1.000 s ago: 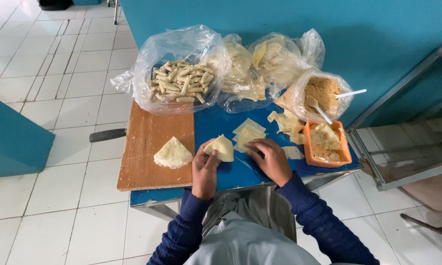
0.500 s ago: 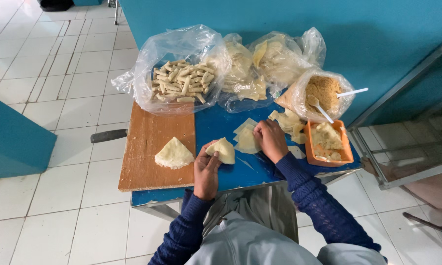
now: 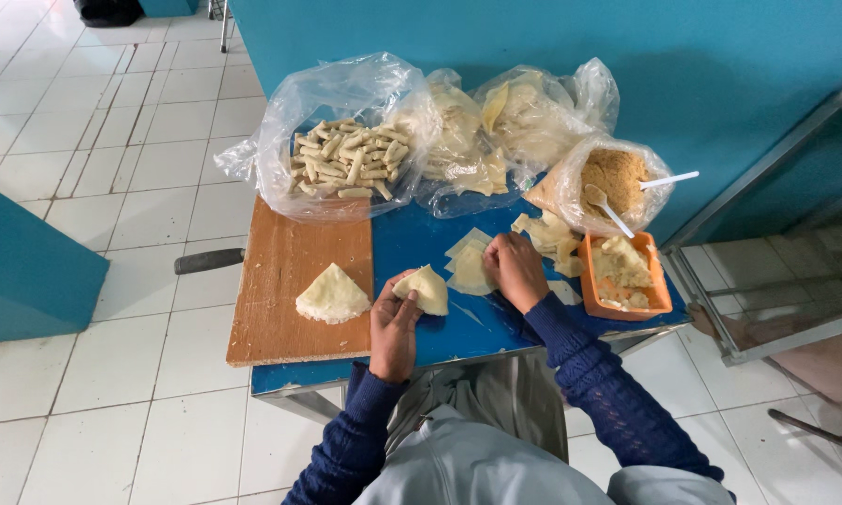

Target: The person sits at a table and folds thin square pastry wrappers one at a time into triangular pieces, stacking the folded pieces on the blue tabletop. They occasionally reach into a plastic bag of brown powder with a spoon and place trimmed scraps into an orange container.

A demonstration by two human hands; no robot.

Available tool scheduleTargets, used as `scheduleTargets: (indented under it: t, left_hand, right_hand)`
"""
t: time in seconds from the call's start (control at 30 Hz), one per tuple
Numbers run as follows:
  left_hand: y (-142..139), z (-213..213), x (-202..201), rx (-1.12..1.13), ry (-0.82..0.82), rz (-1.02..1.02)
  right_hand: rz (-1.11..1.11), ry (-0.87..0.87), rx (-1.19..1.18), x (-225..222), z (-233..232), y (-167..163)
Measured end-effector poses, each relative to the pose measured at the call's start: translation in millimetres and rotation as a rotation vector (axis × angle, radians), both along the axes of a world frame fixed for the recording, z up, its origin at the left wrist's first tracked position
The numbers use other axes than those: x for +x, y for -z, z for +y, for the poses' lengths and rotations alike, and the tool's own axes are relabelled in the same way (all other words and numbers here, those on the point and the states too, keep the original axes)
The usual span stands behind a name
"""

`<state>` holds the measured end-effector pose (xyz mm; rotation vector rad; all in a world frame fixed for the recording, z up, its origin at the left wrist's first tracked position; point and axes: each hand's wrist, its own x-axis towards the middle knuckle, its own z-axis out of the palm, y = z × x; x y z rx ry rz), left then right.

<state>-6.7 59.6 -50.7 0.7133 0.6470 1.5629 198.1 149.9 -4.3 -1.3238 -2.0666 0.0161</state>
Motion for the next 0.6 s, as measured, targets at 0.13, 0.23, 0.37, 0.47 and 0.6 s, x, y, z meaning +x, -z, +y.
scheduleTargets:
  t: [0.13, 0.23, 0.37, 0.47, 0.6]
  left_hand:
    - [1, 1, 0, 0.004, 0.003, -0.002]
    - [4, 1, 0, 0.011, 0.005, -0.018]
    - [6, 4, 0, 0.013, 0.015, -0.022]
    - [5, 6, 0, 0.008, 0.014, -0.026]
    - [2, 4, 2, 0.021, 0.031, -0.077]
  right_hand:
    - [0.025, 0.010, -0.036, 2, -1, -1]
    - [0.010, 0.027, -0.013, 3, -2, -2]
    - [-0.024, 0.056, -0.037, 3, -2, -4]
    - [0.131, 0.037, -0.112, 7, -4, -4]
    - [0.168, -0.035, -0.052, 10, -15, 1]
